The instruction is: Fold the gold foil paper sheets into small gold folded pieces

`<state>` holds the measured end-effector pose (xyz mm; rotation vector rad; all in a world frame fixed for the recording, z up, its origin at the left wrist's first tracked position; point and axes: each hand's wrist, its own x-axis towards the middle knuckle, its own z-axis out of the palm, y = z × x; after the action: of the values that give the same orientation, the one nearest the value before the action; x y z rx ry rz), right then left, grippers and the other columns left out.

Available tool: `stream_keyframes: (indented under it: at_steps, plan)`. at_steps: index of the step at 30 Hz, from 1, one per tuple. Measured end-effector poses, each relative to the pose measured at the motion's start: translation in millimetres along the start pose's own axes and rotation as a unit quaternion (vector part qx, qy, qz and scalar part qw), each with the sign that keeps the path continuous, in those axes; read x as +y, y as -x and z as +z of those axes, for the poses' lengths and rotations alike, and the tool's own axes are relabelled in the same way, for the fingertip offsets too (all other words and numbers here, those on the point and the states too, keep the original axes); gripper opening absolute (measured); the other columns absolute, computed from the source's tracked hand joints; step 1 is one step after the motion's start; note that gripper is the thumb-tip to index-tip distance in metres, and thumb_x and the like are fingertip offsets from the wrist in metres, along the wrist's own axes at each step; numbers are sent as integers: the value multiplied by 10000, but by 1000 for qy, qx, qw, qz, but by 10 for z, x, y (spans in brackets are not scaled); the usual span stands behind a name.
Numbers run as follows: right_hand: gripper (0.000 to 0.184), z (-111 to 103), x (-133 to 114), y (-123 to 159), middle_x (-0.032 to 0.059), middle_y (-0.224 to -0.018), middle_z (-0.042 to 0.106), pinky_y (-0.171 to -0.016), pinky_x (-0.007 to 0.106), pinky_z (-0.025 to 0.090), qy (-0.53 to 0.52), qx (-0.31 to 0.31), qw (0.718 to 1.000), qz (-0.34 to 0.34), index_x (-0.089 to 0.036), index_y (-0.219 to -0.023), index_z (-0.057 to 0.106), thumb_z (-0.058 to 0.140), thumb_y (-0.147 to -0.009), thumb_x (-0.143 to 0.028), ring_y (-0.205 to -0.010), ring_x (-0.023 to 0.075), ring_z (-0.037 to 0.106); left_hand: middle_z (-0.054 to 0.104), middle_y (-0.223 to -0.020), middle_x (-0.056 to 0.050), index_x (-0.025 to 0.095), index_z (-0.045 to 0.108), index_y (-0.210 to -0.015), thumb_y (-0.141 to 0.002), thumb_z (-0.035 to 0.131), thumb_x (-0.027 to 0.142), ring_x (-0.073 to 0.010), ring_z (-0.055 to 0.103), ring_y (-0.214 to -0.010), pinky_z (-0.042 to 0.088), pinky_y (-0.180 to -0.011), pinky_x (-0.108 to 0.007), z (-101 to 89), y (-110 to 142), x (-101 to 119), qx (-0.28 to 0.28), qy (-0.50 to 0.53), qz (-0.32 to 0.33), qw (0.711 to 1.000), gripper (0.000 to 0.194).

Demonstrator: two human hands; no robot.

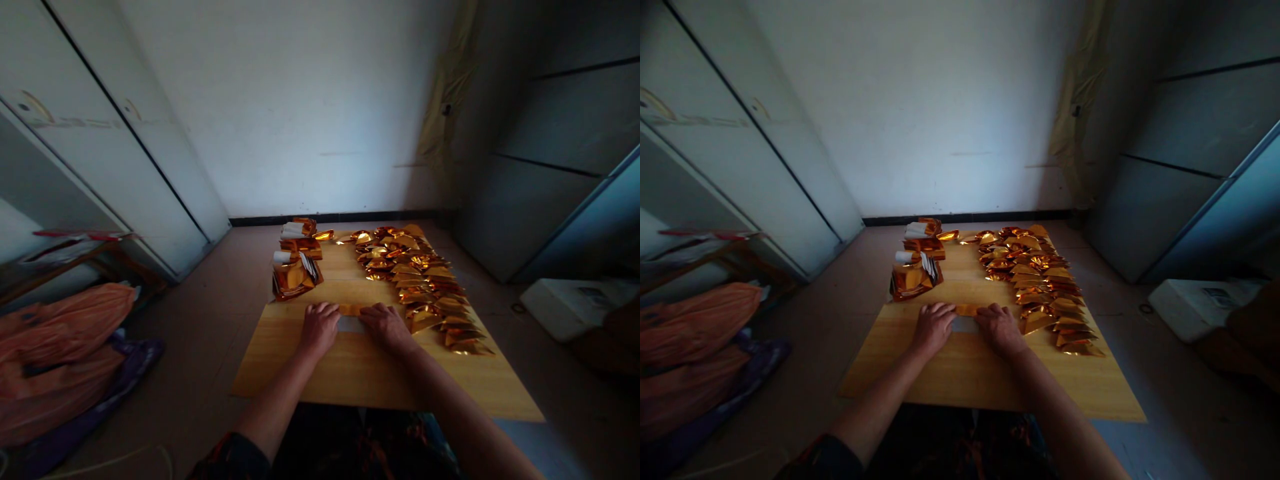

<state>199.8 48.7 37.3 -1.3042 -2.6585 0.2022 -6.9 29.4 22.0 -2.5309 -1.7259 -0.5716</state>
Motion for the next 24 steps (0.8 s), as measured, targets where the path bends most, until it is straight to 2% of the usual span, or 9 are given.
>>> stream_keyframes:
  at_steps: [3,5,8,11,17,24]
  plan:
    - [266,6,4,0,43,-1180,622,-844,335,347,-7,-3,1000,5,-286,-1098,643,445,-920,-271,-1019,211,492,641,-1155,-36,243,647,-1036,-812,465,64,-178,552,-1035,431,-890,-359,38,13,43,-7,22,51,998,339]
    - [278,13,32,2,40,-1185,621,-845,336,346,-18,-1,1000,1,-291,-1105,645,444,-915,-254,-1018,210,494,642,-1145,-35,236,643,-1053,-807,476,66,-168,559,-1018,435,-905,-333,50,33,76,-11,30,62,998,342]
    - [296,18,106,18,40,-1209,608,-867,350,343,-45,4,999,-12,-297,-1131,640,453,-904,-260,-1037,214,492,613,-1195,-43,233,619,-1100,-791,581,206,-198,535,-1069,416,-945,-355,27,68,115,-21,30,52,998,312]
    - [311,18,184,37,37,-1246,586,-903,375,330,-65,-4,997,-34,-305,-1161,627,512,-871,-319,-1070,223,481,588,-1238,-44,256,594,-1141,-754,650,340,-215,523,-1096,398,-948,-382,-15,81,131,-42,31,48,997,400]
    - [298,53,228,22,30,-1246,580,-887,373,325,-78,-6,997,-23,-321,-1113,656,584,-832,-389,-1093,230,474,638,-1173,-14,293,632,-1018,-804,605,250,-199,558,-1043,366,-887,-411,-7,34,142,-36,8,24,999,219]
    - [174,129,215,-61,10,-1128,626,-860,342,311,-90,33,995,-7,-315,-953,709,599,-839,-387,-1013,189,507,652,-1141,-36,262,619,-985,-800,617,290,-215,558,-1036,341,-890,-437,-3,40,200,-20,6,11,1000,187]
